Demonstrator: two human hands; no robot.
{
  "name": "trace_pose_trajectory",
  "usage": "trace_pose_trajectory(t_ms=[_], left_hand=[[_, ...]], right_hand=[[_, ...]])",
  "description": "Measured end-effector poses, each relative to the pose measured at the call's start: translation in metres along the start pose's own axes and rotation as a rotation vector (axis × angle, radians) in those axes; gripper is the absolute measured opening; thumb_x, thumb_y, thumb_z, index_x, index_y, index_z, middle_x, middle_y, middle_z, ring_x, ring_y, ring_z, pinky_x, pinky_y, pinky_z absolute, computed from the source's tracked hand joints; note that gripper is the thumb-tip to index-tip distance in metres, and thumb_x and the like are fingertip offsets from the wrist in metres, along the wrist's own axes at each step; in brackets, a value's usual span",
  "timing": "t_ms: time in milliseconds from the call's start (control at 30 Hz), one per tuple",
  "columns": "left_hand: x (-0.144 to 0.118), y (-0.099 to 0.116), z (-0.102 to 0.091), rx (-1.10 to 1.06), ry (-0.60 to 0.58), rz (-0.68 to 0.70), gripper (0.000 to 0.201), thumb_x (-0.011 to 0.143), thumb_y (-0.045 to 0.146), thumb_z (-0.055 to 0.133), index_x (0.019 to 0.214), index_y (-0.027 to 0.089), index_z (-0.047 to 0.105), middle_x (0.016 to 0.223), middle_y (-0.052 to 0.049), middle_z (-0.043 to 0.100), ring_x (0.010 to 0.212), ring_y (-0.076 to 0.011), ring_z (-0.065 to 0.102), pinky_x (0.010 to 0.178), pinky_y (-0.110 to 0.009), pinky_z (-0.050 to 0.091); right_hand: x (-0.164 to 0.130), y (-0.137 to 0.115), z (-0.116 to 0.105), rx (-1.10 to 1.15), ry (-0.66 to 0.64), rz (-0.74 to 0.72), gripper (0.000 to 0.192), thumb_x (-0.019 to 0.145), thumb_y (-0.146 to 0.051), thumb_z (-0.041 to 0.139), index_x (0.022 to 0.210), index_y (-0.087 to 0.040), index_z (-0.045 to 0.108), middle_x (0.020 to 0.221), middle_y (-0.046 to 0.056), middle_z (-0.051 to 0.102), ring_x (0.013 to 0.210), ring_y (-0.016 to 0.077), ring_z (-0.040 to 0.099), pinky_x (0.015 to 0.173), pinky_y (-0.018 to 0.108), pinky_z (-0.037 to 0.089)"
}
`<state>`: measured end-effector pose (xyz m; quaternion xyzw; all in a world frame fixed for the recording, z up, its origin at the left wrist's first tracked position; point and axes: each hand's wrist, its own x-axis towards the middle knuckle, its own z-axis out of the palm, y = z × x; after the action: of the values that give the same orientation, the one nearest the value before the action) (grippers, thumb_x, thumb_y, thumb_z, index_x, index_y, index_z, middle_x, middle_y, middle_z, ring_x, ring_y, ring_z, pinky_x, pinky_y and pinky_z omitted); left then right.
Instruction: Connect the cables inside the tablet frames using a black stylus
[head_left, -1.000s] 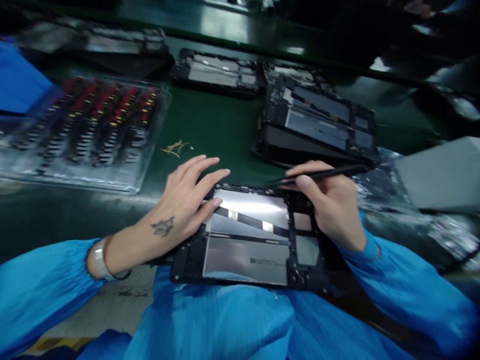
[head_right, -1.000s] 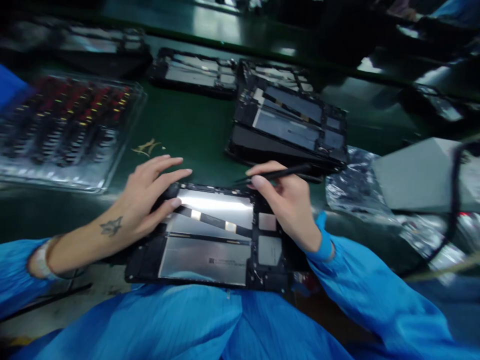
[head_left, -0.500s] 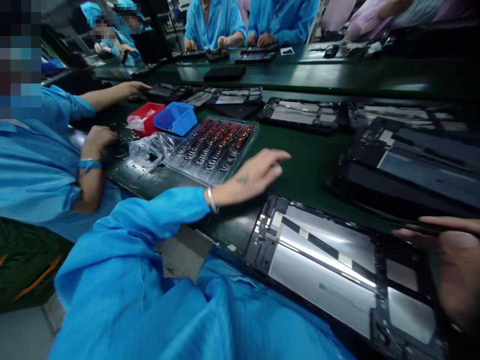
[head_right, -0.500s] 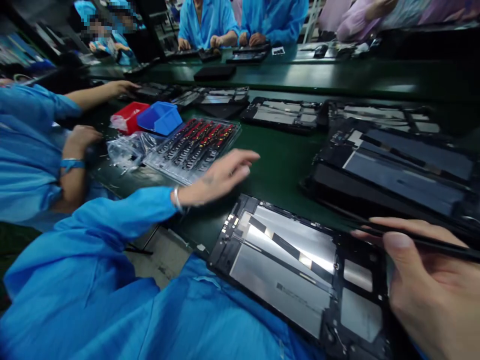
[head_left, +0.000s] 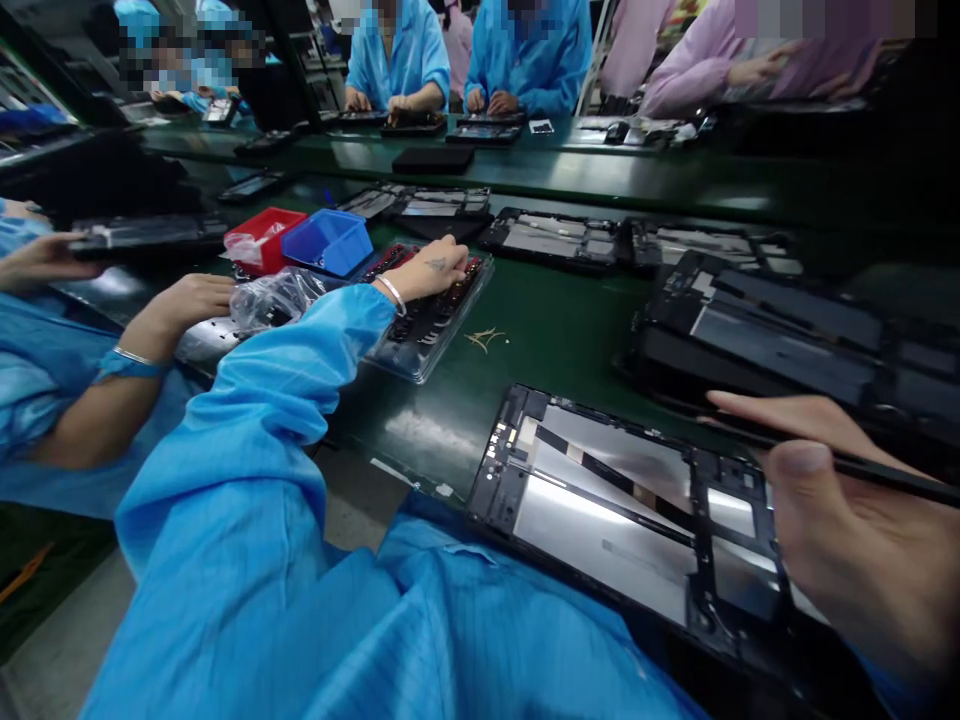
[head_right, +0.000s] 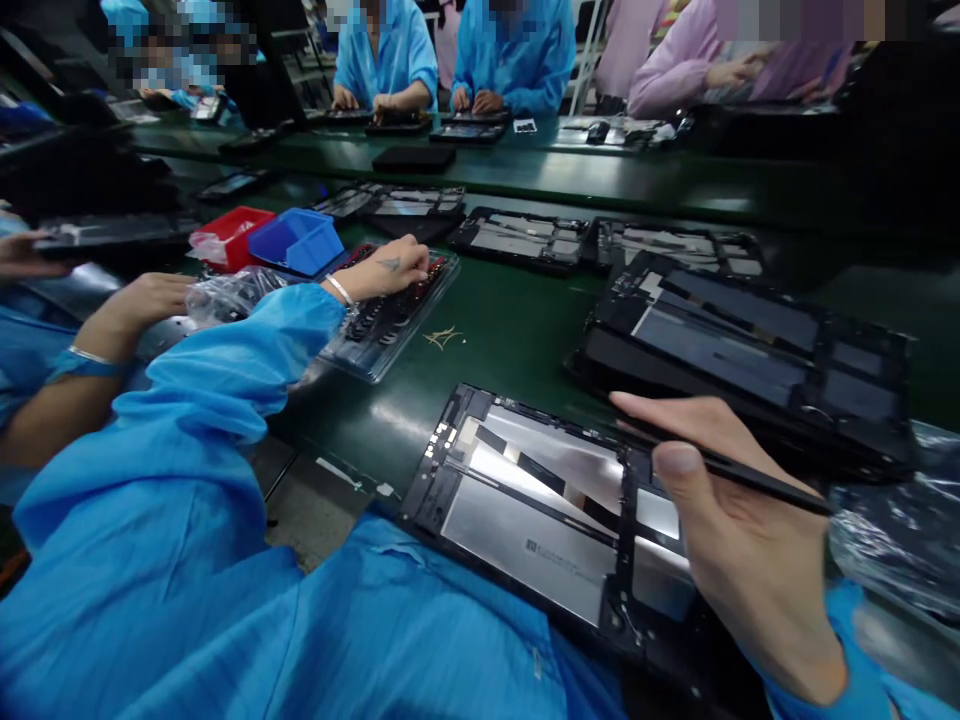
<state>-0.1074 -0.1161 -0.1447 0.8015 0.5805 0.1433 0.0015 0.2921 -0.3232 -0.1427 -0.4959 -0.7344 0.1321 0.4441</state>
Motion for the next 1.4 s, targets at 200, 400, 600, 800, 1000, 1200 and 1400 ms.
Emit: trace_pose_trajectory(t_ms=[200,400,600,800,1000,1200,1400], left_hand=[[-0.051,0.074,-0.037,-0.035,0.265,0.237,0.014,0.097,0.021,0.054,0.109,0.016,0.061,0.098,-0.008,0.066,0.092,-0.0214,0.064,0.084,-0.035,0.049],[-0.118,0.163,-0.029,0.352,0.519,1.094,0.017,0.103,0.023,0.052,0.104,0.021,0.068,0.104,-0.005,0.074,0.099,-0.0197,0.071,0.080,-0.031,0.059],[-0.119,0.178,-0.017,0.384,0.636,1.311,0.015,0.100,0.028,0.060,0.101,0.022,0.074,0.105,-0.003,0.076,0.100,-0.0182,0.073,0.083,-0.026,0.063],[-0.118,0.183,-0.018,0.226,0.569,1.351,0.013,0.099,0.020,0.060,0.099,0.020,0.073,0.103,-0.004,0.077,0.095,-0.0163,0.073,0.083,-0.025,0.061],[-0.119,0.178,-0.017,0.059,0.514,0.841,0.010,0.099,0.017,0.058,0.102,0.011,0.065,0.092,-0.009,0.072,0.082,-0.0192,0.068,0.074,-0.031,0.058],[-0.126,0.183,-0.028,0.182,0.342,0.667,0.018,0.104,0.015,0.046,0.096,0.015,0.062,0.083,-0.004,0.065,0.076,-0.0158,0.061,0.066,-0.027,0.049],[-0.127,0.184,-0.025,0.181,0.317,0.667,0.021,0.103,0.015,0.046,0.089,0.016,0.061,0.077,-0.001,0.060,0.070,-0.0153,0.055,0.063,-0.028,0.042]], right_hand=[[0.033,-0.023,0.037,0.730,-0.319,0.345,0.021,0.095,-0.042,0.065,0.099,-0.024,0.074,0.075,0.002,0.067,0.074,0.0171,0.065,0.071,0.035,0.054],[0.035,-0.029,0.070,1.126,-0.492,0.646,0.033,0.088,-0.048,0.072,0.083,-0.016,0.068,0.074,-0.001,0.055,0.061,0.0074,0.044,0.055,0.023,0.039],[0.027,-0.029,0.060,1.045,-0.396,0.668,0.028,0.076,-0.040,0.084,0.084,-0.018,0.069,0.068,-0.004,0.051,0.061,0.0072,0.043,0.053,0.020,0.036],[0.027,-0.029,0.058,0.921,-0.376,0.549,0.026,0.078,-0.041,0.083,0.081,-0.019,0.070,0.075,-0.001,0.060,0.067,0.0100,0.051,0.058,0.023,0.043],[0.032,-0.034,0.053,0.579,-0.299,0.245,0.019,0.087,-0.035,0.072,0.080,-0.017,0.074,0.070,-0.001,0.064,0.062,0.0104,0.052,0.057,0.025,0.040],[0.028,-0.031,0.052,0.289,-0.257,-0.024,0.015,0.094,-0.027,0.063,0.088,-0.019,0.073,0.078,0.001,0.069,0.069,0.0135,0.060,0.063,0.028,0.043],[0.026,-0.028,0.054,0.251,-0.278,-0.121,0.013,0.094,-0.019,0.060,0.090,-0.020,0.072,0.081,0.001,0.070,0.073,0.0139,0.063,0.066,0.028,0.046]])
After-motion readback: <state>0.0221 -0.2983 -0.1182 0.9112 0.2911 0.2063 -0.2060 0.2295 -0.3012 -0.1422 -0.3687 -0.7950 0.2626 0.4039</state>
